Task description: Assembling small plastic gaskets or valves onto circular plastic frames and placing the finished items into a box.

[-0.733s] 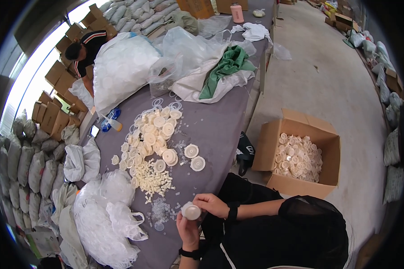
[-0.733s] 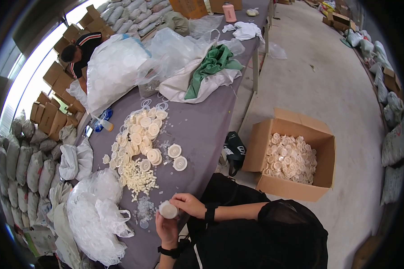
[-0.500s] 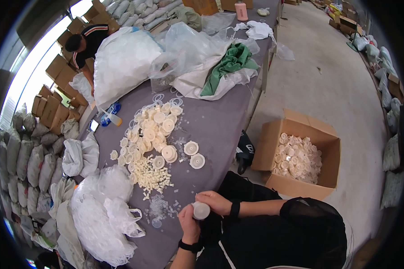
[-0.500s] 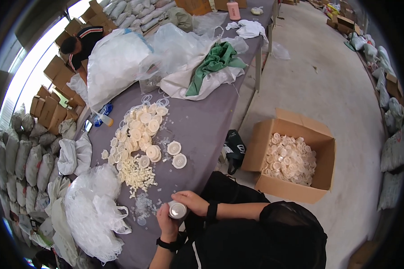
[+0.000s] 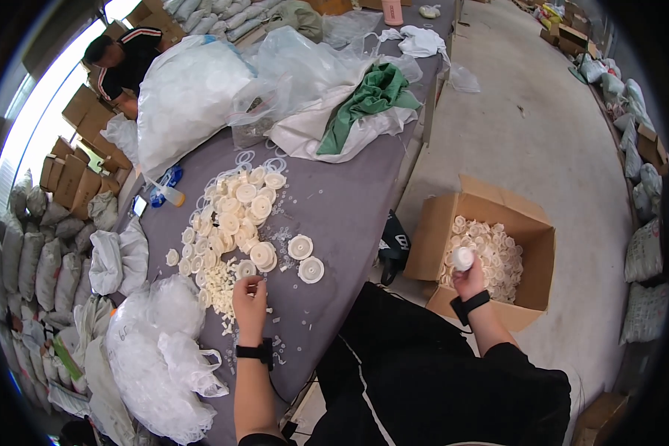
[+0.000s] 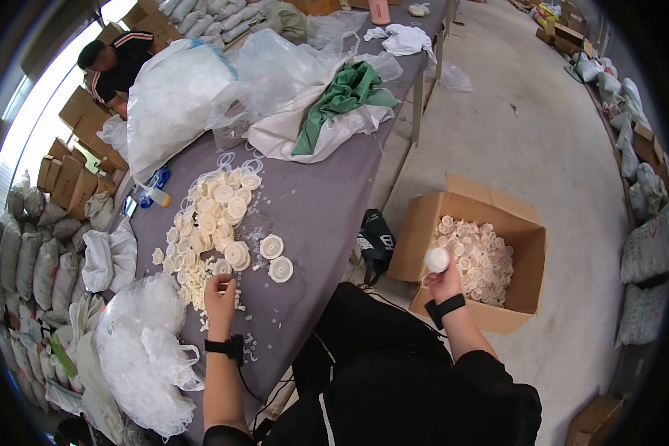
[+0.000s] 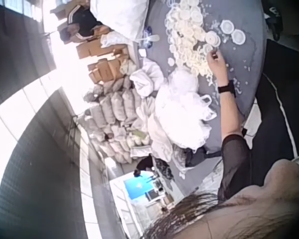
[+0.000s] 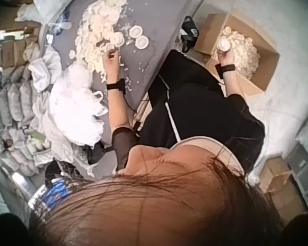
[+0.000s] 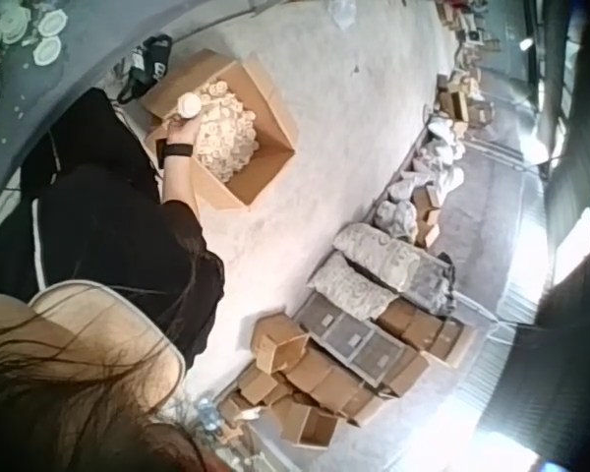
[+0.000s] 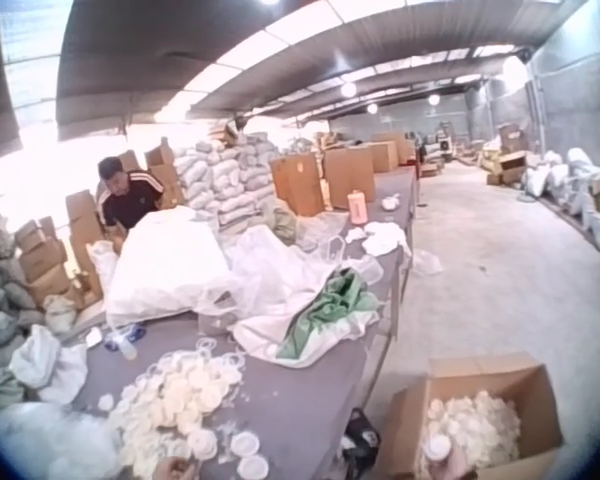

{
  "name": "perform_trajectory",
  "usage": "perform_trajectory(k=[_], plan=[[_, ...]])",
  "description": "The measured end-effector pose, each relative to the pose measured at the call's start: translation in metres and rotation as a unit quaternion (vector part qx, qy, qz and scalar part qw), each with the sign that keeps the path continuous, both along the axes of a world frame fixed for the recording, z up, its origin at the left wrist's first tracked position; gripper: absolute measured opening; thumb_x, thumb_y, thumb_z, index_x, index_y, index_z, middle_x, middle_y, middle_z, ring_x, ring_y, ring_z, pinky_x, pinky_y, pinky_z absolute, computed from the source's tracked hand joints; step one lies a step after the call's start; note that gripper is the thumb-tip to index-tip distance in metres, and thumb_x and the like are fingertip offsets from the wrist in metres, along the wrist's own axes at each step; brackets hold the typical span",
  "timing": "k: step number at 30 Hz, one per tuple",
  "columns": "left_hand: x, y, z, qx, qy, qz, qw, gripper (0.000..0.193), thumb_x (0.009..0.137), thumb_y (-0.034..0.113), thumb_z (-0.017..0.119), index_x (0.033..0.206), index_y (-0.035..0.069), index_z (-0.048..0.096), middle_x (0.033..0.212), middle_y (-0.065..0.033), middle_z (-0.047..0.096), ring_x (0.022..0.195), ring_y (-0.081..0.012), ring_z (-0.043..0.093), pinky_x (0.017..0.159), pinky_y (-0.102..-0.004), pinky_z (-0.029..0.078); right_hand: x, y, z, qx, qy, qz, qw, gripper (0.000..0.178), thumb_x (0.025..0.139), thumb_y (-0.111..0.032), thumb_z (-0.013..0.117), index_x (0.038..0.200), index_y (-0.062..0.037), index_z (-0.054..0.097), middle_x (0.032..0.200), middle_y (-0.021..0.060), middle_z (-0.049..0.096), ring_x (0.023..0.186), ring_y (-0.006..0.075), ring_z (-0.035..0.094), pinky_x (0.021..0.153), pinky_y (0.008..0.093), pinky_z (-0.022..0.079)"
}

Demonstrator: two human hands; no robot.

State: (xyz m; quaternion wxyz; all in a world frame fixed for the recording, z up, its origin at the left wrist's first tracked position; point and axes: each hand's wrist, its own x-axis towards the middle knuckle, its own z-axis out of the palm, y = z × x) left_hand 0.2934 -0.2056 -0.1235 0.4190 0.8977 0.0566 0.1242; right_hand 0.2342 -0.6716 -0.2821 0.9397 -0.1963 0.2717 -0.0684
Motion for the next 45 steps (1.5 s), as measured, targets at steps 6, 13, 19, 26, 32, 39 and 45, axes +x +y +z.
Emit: perform_trajectory(k=[6, 13, 19, 26, 32, 39, 45], plan=[[0.016, 0.028, -0.005, 0.114, -0.020, 0.079, 0.990, 0.023, 0.072, 0.004, 0.056, 0.095, 0.001, 0.053, 0.091, -0.0140, 0.050, 0.080, -0.0256, 0.052, 0.073, -0.0334, 0.041, -0.019, -0.044, -0.057, 0.018, 0.240, -0.121, 0.963, 0.063, 0.086, -0.051, 0.033, 0.127, -0.0033, 0.031, 0.127, 0.0125, 0.040, 0.112, 0.0239, 0.042, 0.086, 0.0348, 0.039], [-0.001, 0.131, -0.027, 0.277, 0.048, 0.188, 0.941, 0.026, 0.070, 0.004, 0.053, 0.095, -0.002, 0.052, 0.093, -0.0193, 0.053, 0.091, -0.0355, 0.048, 0.080, -0.0393, 0.038, 0.016, 0.053, 0.012, -0.118, 0.093, 0.036, 0.988, 0.036, 0.089, -0.036, 0.039, 0.096, -0.0056, 0.056, 0.077, 0.0026, 0.058, 0.066, 0.0119, 0.052, 0.062, 0.0255, 0.042], [-0.027, 0.127, -0.011, 0.261, -0.043, 0.217, 0.940, 0.019, 0.076, 0.008, 0.055, 0.092, -0.002, 0.054, 0.087, -0.0169, 0.055, 0.084, -0.0316, 0.051, 0.074, -0.0360, 0.040, 0.034, 0.132, 0.099, -0.217, -0.076, 0.161, 0.960, 0.030, 0.090, -0.026, 0.040, 0.094, -0.0007, 0.055, 0.072, 0.0053, 0.058, 0.061, 0.0106, 0.053, 0.057, 0.0235, 0.044], [-0.081, 0.027, 0.018, -0.255, -0.090, 0.109, 0.957, 0.014, 0.085, 0.012, 0.050, 0.092, 0.000, 0.053, 0.079, -0.0021, 0.054, 0.072, -0.0084, 0.049, 0.067, -0.0208, 0.039, 0.021, 0.235, 0.135, -0.199, -0.149, 0.437, 0.865, 0.032, 0.088, -0.023, 0.046, 0.112, -0.0027, 0.047, 0.095, 0.0075, 0.058, 0.076, 0.0110, 0.056, 0.068, 0.0236, 0.047], [-0.148, -0.002, 0.033, -0.351, 0.095, 0.043, 0.930, 0.016, 0.084, 0.013, 0.053, 0.093, 0.000, 0.056, 0.077, -0.0031, 0.058, 0.064, -0.0070, 0.051, 0.058, -0.0200, 0.041, -0.003, 0.308, 0.134, -0.116, -0.230, 0.612, 0.748, 0.035, 0.087, -0.021, 0.049, 0.117, -0.0032, 0.043, 0.097, 0.0051, 0.054, 0.075, 0.0099, 0.055, 0.066, 0.0239, 0.047], [-0.201, 0.026, 0.038, -0.261, 0.129, 0.142, 0.946, 0.020, 0.083, 0.020, 0.054, 0.086, 0.000, 0.057, 0.069, -0.0041, 0.057, 0.062, -0.0085, 0.051, 0.056, -0.0231, 0.041, -0.031, 0.322, 0.129, -0.075, -0.172, 0.728, 0.659, 0.026, 0.086, -0.020, 0.052, 0.105, -0.0023, 0.050, 0.084, 0.0016, 0.056, 0.064, 0.0065, 0.053, 0.058, 0.0212, 0.045], [-0.270, 0.128, 0.016, 0.148, 0.146, 0.449, 0.869, 0.019, 0.077, 0.018, 0.054, 0.082, -0.001, 0.056, 0.074, -0.0174, 0.057, 0.071, -0.0344, 0.055, 0.064, -0.0382, 0.043, -0.008, 0.312, 0.110, -0.049, -0.133, 0.652, 0.745, 0.023, 0.089, -0.025, 0.044, 0.095, -0.0041, 0.052, 0.079, 0.0036, 0.056, 0.058, 0.0103, 0.049, 0.050, 0.0227, 0.039]])
